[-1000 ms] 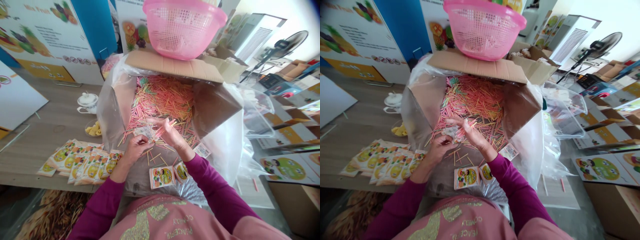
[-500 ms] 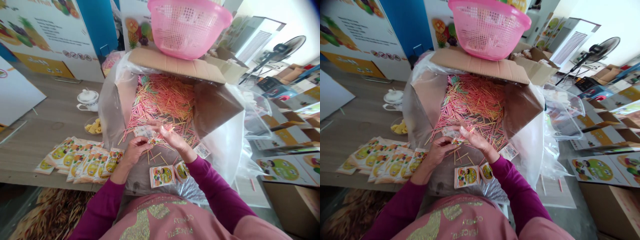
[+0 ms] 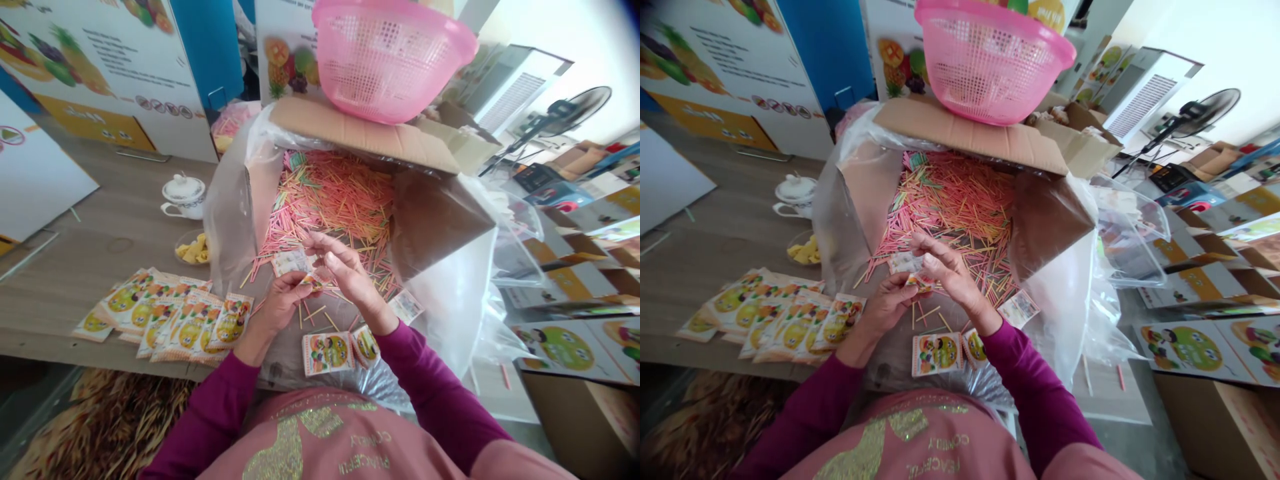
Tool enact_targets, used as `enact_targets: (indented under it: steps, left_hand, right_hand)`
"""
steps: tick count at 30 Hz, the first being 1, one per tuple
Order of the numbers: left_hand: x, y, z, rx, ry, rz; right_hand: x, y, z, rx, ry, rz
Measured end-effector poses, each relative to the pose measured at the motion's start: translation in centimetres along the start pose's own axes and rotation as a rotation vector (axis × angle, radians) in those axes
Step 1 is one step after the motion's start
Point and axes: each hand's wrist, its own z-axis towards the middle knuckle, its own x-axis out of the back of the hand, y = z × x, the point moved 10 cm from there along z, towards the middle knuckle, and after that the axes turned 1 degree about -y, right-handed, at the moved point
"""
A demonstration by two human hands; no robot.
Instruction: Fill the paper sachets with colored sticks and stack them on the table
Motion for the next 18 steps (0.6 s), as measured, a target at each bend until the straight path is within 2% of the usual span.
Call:
enact_targets:
  steps: [3, 5, 7, 9, 11, 14, 16, 18]
  left_hand:
    - [-1.3, 0.0, -1.1, -0.027, -0.017, 0.199]
    - [-1.9, 0.4, -2.9, -0.05, -0.035, 0.435]
    - [-1.6, 1.8, -5.6, -0.117, -0.026, 0.749]
    - [0.0, 4.3, -8.8, -0.243, 0.057, 1.159]
    - [3.3, 7.1, -11.6, -0.32, 0.227, 1.545]
    - [7.7, 10.0, -13.4, -0.388, 0.398, 1.994]
    - [9.5, 10.8, -13.6, -0.435, 0.457, 2.161]
    - [10.1, 10.8, -13.6, -0.505, 0.463, 2.229]
  right_hand:
    - [-1.2, 0.3, -1.6, 0.026, -0.044, -0.153]
    - [-2.2, 0.3, -2.3, 0.071, -0.117, -0.245]
    - [-2.7, 0.2, -2.7, 0.112, -0.184, -0.312]
    - [-2.0, 0.6, -2.7, 0.123, -0.208, -0.363]
    - [-0.4, 1.2, -2.1, 0.118, -0.181, -0.407]
    - [2.6, 2.3, 0.1, 0.115, -0.109, -0.491]
    - [4.4, 2.5, 2.7, 0.134, -0.052, -0.587]
    - [6.1, 2.2, 6.3, 0.156, 0.012, -0.721]
